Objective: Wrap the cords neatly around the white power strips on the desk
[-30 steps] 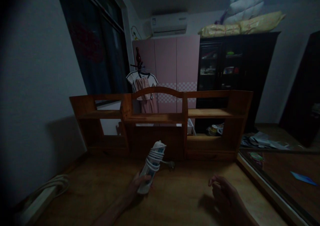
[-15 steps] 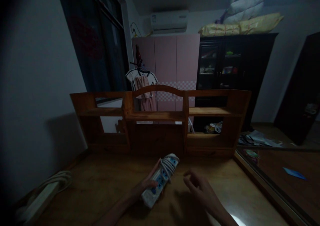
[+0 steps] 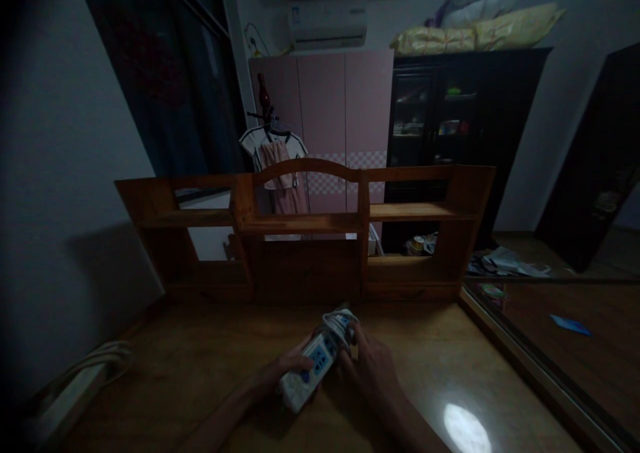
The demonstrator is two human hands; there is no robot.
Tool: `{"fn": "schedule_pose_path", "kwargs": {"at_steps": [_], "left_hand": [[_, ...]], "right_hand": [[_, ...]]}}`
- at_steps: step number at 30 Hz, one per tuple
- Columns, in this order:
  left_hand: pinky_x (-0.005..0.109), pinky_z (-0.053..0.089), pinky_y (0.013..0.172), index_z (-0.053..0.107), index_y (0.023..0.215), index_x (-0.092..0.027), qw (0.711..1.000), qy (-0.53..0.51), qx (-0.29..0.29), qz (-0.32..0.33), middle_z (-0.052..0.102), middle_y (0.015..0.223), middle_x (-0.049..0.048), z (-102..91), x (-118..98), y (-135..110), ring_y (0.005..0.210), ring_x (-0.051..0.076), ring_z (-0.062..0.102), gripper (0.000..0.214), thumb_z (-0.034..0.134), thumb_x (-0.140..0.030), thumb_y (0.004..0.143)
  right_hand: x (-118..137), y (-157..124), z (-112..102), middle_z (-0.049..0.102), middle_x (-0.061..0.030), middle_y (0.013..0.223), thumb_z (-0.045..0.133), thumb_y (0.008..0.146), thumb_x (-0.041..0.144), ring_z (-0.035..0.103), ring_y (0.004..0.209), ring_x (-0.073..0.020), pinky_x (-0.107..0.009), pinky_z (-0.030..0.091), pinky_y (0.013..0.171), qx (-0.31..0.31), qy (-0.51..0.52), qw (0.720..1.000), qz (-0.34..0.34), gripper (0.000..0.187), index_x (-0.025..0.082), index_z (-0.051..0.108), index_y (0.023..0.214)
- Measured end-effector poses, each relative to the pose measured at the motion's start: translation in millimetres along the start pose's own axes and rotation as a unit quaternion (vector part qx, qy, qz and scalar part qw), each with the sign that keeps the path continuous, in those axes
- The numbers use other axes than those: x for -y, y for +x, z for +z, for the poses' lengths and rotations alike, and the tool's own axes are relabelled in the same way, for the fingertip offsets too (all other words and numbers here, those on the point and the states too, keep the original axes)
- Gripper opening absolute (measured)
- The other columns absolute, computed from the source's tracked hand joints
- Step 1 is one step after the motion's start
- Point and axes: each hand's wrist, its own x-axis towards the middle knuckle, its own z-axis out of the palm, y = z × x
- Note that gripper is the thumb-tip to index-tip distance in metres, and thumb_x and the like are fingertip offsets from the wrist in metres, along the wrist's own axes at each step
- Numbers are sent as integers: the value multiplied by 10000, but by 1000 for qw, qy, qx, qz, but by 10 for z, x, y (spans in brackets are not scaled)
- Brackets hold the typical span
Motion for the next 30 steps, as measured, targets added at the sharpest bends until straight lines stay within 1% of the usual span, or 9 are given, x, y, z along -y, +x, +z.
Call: {"fn": "schedule_pose_path", "kwargs": {"at_steps": [4,8,10,12,14,16,21,25,30], "left_hand": [[255,478,548,509,1220,-143,997,-60,2,-51,659,885,98,-16,65,7,641,177,630,518,585,-344,749],[261,463,448,556,1115,-45,981,-135,27,-133,651,818,139,17,35,0,547,182,613,527,481,-458,795],[254,462,434,537,1145,-15,978,-162,40,-122,652,835,162,54,-9,-7,547,180,617,569,446,-471,818],[242,462,440,477,1239,-29,977,-185,39,-94,657,866,170,86,-54,-18,560,172,621,598,429,-472,840],[232,459,446,400,1323,-65,975,-203,32,-81,658,901,173,94,-83,-29,577,171,626,629,442,-470,844],[225,450,436,354,1356,-71,970,-222,36,-90,656,900,179,68,-97,-33,575,175,626,671,461,-478,833],[217,431,404,330,1363,-95,960,-257,77,-79,641,893,182,-58,-125,-25,540,172,606,637,415,-479,861],[223,421,381,330,1359,-149,959,-249,127,-43,626,905,173,-115,-159,-49,534,177,596,578,371,-459,873],[232,434,393,496,1166,-48,949,-270,156,-51,601,859,146,-133,-131,-65,540,164,586,555,445,-474,812]], "right_hand": [[74,-1,-81,654,-56,795,478,884,357,596,590,-176,-271,425,543,2,21,1000,20,316,206,515,1160],[78,-31,-118,638,-29,713,489,882,396,580,571,-169,-260,406,534,1,68,996,59,217,212,576,956],[92,-46,-113,648,-30,727,496,878,389,593,603,-173,-259,418,558,9,121,990,65,209,205,592,905],[131,-50,-97,671,-42,796,489,885,386,619,685,-189,-263,444,606,20,206,975,76,231,196,611,934],[178,-41,-77,682,-51,844,477,894,417,632,744,-201,-265,461,627,36,304,946,104,283,186,628,960],[206,-23,-58,681,-54,817,492,877,483,629,710,-197,-258,460,591,46,380,912,148,356,168,650,931],[143,22,-34,662,-52,696,590,774,590,627,613,-190,-261,458,551,52,505,821,263,475,123,660,816],[56,28,-13,692,-77,742,637,764,547,673,686,-215,-317,518,662,41,605,734,306,424,132,641,848],[-36,10,57,715,-56,791,692,755,429,685,829,-231,-375,504,858,-34,663,674,324,265,182,638,833]]}}
